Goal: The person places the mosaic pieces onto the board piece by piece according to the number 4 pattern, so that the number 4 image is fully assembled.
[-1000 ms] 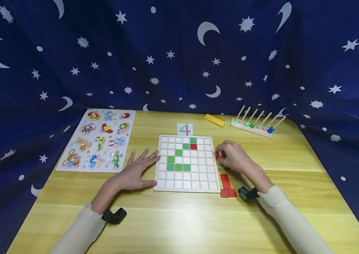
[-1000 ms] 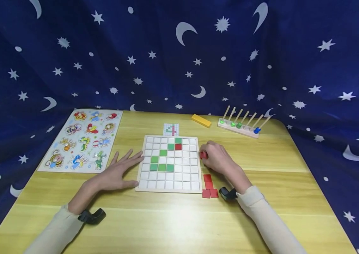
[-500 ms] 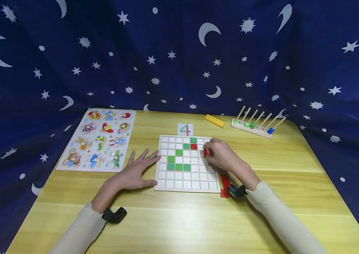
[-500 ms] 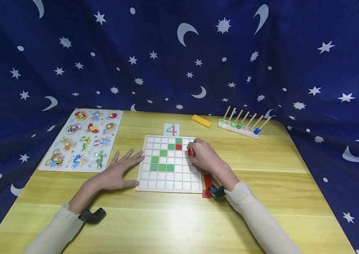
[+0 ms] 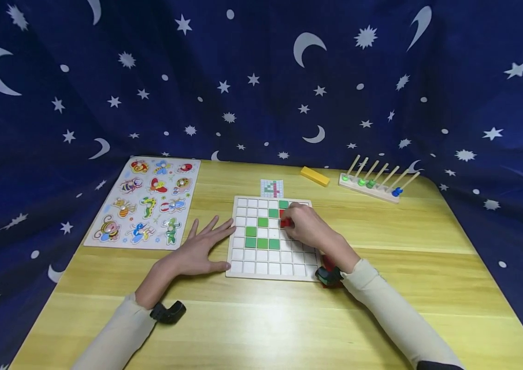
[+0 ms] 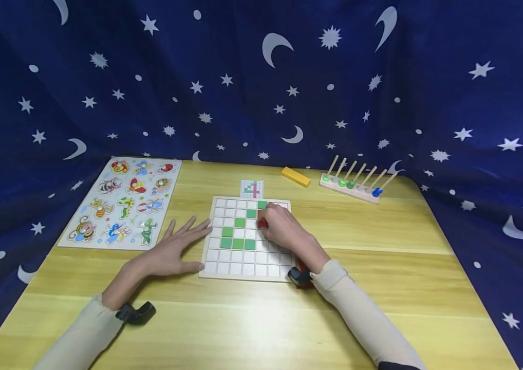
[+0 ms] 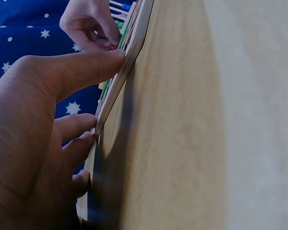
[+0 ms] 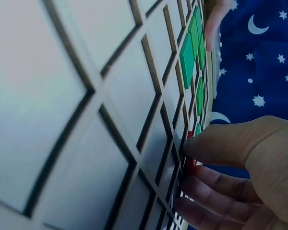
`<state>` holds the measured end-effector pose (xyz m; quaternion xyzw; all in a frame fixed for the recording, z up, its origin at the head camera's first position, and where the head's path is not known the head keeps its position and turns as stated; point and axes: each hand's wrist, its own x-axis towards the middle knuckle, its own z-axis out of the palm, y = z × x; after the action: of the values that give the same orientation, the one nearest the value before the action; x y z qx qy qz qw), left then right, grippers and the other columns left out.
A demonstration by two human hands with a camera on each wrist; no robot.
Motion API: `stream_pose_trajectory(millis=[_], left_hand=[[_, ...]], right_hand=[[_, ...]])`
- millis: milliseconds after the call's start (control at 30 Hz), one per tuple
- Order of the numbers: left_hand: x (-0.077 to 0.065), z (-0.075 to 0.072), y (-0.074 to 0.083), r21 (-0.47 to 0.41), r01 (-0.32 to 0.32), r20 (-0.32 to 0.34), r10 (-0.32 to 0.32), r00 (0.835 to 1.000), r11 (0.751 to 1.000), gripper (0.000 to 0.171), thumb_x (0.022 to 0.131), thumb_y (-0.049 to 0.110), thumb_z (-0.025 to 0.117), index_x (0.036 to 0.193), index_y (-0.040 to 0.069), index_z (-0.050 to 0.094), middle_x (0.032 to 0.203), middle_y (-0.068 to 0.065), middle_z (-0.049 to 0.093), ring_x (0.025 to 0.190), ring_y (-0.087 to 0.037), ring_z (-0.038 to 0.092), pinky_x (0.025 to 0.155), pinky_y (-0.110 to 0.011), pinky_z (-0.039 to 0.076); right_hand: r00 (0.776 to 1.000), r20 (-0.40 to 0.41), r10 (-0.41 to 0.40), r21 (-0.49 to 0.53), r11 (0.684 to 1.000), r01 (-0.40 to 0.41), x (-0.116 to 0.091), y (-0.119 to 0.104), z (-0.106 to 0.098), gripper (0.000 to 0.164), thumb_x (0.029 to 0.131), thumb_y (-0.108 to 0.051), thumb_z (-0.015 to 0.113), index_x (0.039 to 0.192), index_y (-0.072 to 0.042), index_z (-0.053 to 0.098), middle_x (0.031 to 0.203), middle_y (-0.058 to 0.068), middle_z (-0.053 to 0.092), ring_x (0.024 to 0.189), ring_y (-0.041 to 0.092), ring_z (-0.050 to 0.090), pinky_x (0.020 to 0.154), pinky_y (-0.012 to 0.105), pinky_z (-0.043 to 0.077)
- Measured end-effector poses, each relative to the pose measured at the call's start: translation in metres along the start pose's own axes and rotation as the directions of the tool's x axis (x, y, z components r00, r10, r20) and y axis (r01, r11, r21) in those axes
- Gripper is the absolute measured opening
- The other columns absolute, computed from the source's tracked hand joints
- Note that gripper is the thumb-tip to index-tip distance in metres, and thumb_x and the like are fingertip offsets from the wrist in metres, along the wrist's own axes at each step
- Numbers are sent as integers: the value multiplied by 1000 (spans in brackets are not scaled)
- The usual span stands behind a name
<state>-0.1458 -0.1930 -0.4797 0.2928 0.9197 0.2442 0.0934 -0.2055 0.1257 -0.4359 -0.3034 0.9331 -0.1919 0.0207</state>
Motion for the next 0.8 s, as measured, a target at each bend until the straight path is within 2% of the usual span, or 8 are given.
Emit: stream_pose_trajectory(millis=[267, 433, 633, 800], left_hand=[[0, 0, 2, 2, -5, 2, 5, 1000, 1000, 89, 86, 56, 71, 159, 22, 32, 166, 3, 18, 152, -29, 4, 114, -62, -13], [0, 0, 2, -1, -10, -2, 10, 1000, 1000, 89, 86, 56, 71, 158, 21, 33, 165, 3, 18, 152, -29, 4, 114, -62, -13], [1, 0, 3, -6, -1, 5, 1, 1000, 1000, 90, 86, 57, 70, 159, 23, 31, 166, 3, 17, 152, -29, 3, 114, -63, -13], [1, 0, 2, -14, 10, 5, -10, 1000, 1000, 90, 85, 57, 70, 159, 24, 31, 166, 4, 17, 152, -28, 3, 114, -62, -14]], right_hand=[[1000, 12, -12, -34, 999, 12, -1, 0, 0, 15, 83, -3, 77, 97, -8, 80, 93, 3, 66, 81, 16, 58, 71, 33, 52], [1000, -11, -24, -29, 999, 23, -4, 3, -1, 18, 81, -1, 76, 97, -8, 79, 90, 4, 66, 76, 16, 56, 66, 32, 50], [998, -60, 3, -32, 999, -5, -19, 12, -11, 19, 81, -1, 74, 99, -6, 78, 92, 6, 69, 78, 17, 60, 67, 36, 52], [997, -54, 50, -49, 997, -53, -36, 23, -21, 19, 80, -4, 77, 99, -4, 77, 89, 7, 67, 71, 16, 55, 64, 36, 50]])
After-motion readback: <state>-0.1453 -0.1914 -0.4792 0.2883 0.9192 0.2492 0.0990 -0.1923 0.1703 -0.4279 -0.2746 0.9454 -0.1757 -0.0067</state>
